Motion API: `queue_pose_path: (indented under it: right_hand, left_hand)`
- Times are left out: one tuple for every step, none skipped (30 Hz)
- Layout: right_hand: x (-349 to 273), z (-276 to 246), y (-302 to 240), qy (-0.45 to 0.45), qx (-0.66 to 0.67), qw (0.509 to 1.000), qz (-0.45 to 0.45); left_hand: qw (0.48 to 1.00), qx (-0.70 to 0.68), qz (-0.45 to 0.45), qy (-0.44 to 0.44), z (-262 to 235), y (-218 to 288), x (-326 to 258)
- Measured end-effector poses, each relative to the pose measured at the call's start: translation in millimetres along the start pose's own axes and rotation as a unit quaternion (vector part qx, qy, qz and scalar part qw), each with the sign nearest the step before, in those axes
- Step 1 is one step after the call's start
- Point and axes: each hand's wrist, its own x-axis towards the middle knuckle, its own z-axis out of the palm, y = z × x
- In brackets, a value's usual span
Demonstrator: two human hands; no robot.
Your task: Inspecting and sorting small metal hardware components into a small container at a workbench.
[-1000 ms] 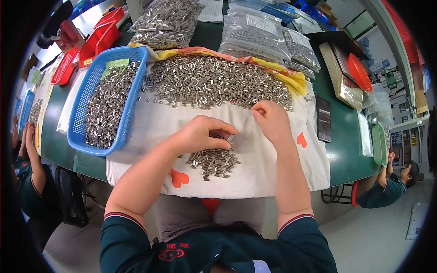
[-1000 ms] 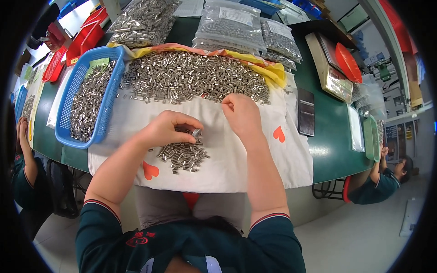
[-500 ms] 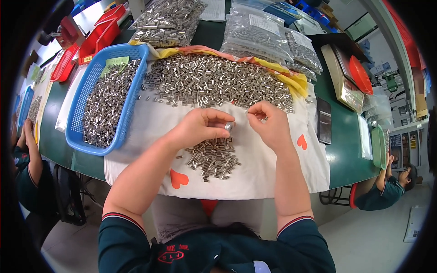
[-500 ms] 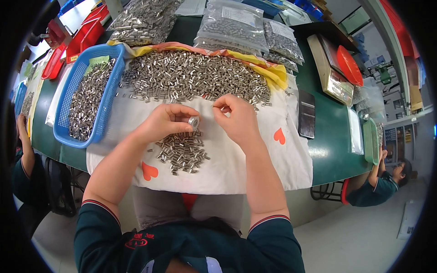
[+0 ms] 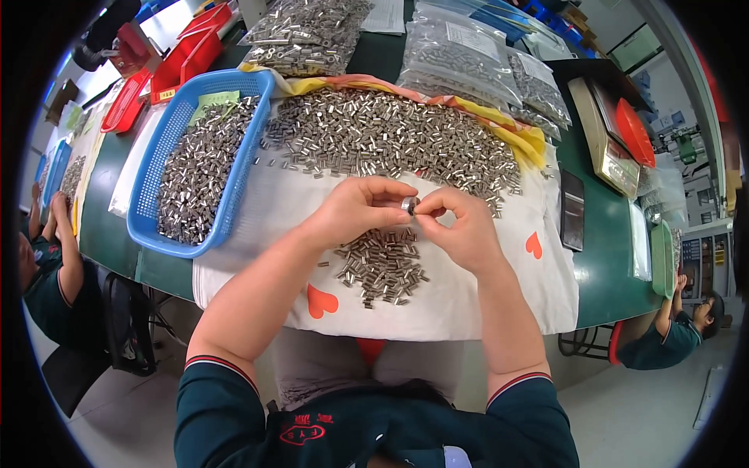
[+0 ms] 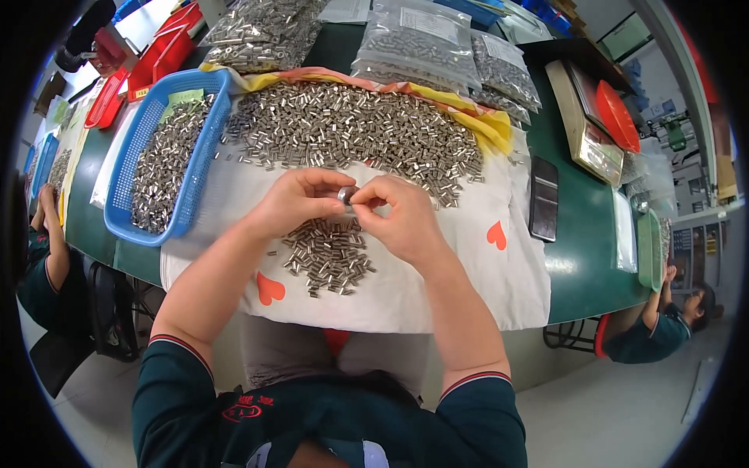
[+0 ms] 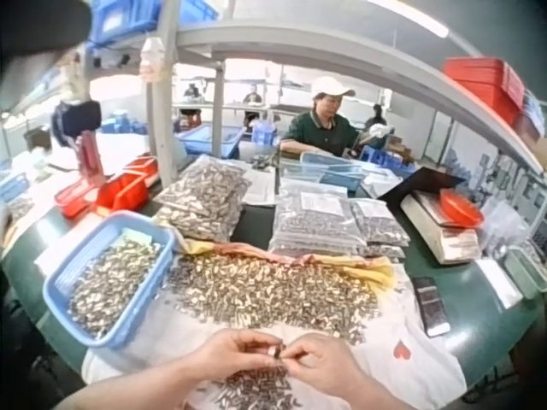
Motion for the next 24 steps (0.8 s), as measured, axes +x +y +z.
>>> queue_pose_path:
  right_hand:
    - [1,1,-2,0.015,-0.034,0.999,0.006]
    - [1,3,-3,0.03,-0.067,0.997,0.01]
    - [1,4,-4,0.024,-0.062,0.998,0.002]
    - [-1,2,-2,0.034,-0.057,0.998,0.008]
    - [-2,3,-2,0.042,-0.05,0.998,0.013]
    - [-3,4,-1,0.033,-0.044,0.998,0.004]
    - [-3,6,1,0.059,-0.12,0.989,-0.07]
    - [-2,9,1,0.087,-0.192,0.967,-0.143]
    - [-1,14,1,0.097,-0.219,0.957,-0.165]
    - [-2,15,1,0.096,-0.216,0.956,-0.173]
    - [-2,15,1,0.097,-0.242,0.95,-0.172]
    - [-3,14,1,0.098,-0.267,0.943,-0.171]
    - [-3,14,1,0.095,-0.264,0.943,-0.179]
    - [-3,14,1,0.088,-0.254,0.95,-0.159]
    - [-3,14,1,0.08,-0.244,0.956,-0.139]
    - [-3,12,1,0.078,-0.243,0.956,-0.143]
    - [-3,10,0,0.072,-0.205,0.968,-0.128]
    - [-2,9,0,0.066,-0.168,0.977,-0.112]
    - [-2,11,-1,0.065,-0.168,0.977,-0.114]
    - [-1,15,-1,0.088,-0.215,0.962,-0.146]
    - [-1,17,-2,0.11,-0.262,0.942,-0.178]
    - [-1,18,-2,0.109,-0.261,0.942,-0.178]
    - [-1,19,-2,0.118,-0.277,0.936,-0.184]
    - [-2,21,-3,0.126,-0.292,0.929,-0.189]
  left_hand:
    - [1.0,0.004,0.002,0.008,-2,1,-2]
    - [1.0,-0.01,0.0,0.004,-1,1,-2]
    - [1.0,-0.023,-0.001,0.001,-1,1,-2]
    - [1.0,-0.02,0.003,0.01,1,-1,1]
    - [1.0,-0.001,0.011,0.004,3,-1,2]
    - [1.0,0.018,0.02,-0.002,4,-2,2]
    - [0.999,0.032,0.012,-0.005,3,-1,2]
    - [0.999,0.038,0.016,0.008,2,0,0]
    - [0.997,0.077,0.018,0.018,2,1,-3]
    - [0.993,0.115,0.022,0.023,4,1,-3]
    - [0.992,0.118,0.019,0.029,5,0,-3]
    - [0.992,0.122,0.023,0.034,6,1,-2]
    - [0.986,0.159,0.028,0.035,5,1,-3]
    - [0.979,0.196,0.032,0.036,5,2,-3]
    - [0.988,0.149,0.036,0.022,2,-2,-2]
    - [0.988,0.15,0.038,0.027,3,-2,-2]
    - [0.992,0.122,0.035,0.02,3,-1,-2]
    - [0.995,0.093,0.032,0.014,3,-1,-1]
    - [0.995,0.095,0.034,0.013,2,1,0]
    - [0.995,0.095,0.035,0.014,3,2,-1]
    - [0.99,0.135,0.028,0.024,4,4,-1]
    - [0.984,0.173,0.021,0.034,4,6,-4]
    - [0.984,0.173,0.021,0.035,3,6,-4]
    - [0.986,0.163,0.023,0.033,3,5,-4]
